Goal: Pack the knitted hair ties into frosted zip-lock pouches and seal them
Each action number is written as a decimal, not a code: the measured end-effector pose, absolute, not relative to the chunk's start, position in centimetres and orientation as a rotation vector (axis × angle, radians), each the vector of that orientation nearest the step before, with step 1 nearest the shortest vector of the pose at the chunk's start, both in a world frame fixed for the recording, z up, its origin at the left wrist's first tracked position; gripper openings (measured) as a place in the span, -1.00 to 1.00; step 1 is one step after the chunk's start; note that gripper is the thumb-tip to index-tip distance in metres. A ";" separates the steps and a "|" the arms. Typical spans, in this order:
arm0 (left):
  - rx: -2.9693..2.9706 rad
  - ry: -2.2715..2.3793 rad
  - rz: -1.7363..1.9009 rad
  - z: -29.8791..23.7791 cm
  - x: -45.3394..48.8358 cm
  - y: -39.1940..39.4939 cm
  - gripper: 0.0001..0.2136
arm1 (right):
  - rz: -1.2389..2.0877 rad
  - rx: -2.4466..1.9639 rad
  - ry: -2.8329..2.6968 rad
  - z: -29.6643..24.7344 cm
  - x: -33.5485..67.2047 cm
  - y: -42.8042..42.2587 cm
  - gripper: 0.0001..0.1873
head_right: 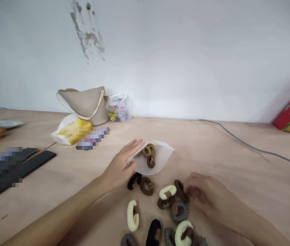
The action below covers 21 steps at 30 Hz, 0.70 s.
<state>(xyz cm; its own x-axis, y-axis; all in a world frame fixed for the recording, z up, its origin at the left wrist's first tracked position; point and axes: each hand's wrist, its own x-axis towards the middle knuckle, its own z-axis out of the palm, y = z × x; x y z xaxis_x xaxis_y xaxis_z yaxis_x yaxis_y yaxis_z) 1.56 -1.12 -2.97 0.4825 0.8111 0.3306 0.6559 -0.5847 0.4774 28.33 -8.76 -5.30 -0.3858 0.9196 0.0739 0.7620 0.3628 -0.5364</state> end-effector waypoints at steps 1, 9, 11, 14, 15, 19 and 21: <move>2.447 1.245 0.768 -3.0 1.5 -1.1 -0.34 | 0.623 -1.434 -2.278 -5.3 28.3 -8.8 -0.67; 2.444 1.256 0.753 -3.1 1.4 -1.3 -0.35 | 0.392 -1.604 -2.326 -6.2 27.5 -8.6 -0.92; 2.446 1.251 0.752 -3.1 1.3 -1.3 -0.36 | 0.189 -1.515 -2.330 -5.9 27.3 -8.5 -0.88; 2.451 1.225 0.767 -3.2 1.3 -1.3 -0.34 | -0.113 -1.169 -2.342 -4.7 26.3 -8.1 -0.90; 2.450 1.220 0.776 -3.3 1.2 -1.3 -0.34 | -0.201 -1.051 -2.358 -4.2 25.6 -7.8 -0.90; 2.443 1.221 0.785 -3.3 1.2 -1.3 -0.34 | -0.419 -0.986 -2.392 -2.9 22.2 -6.5 -0.81; 2.433 1.221 0.778 -3.2 1.3 -1.4 -0.34 | -0.326 -1.075 -2.439 -3.0 20.4 -6.5 -0.78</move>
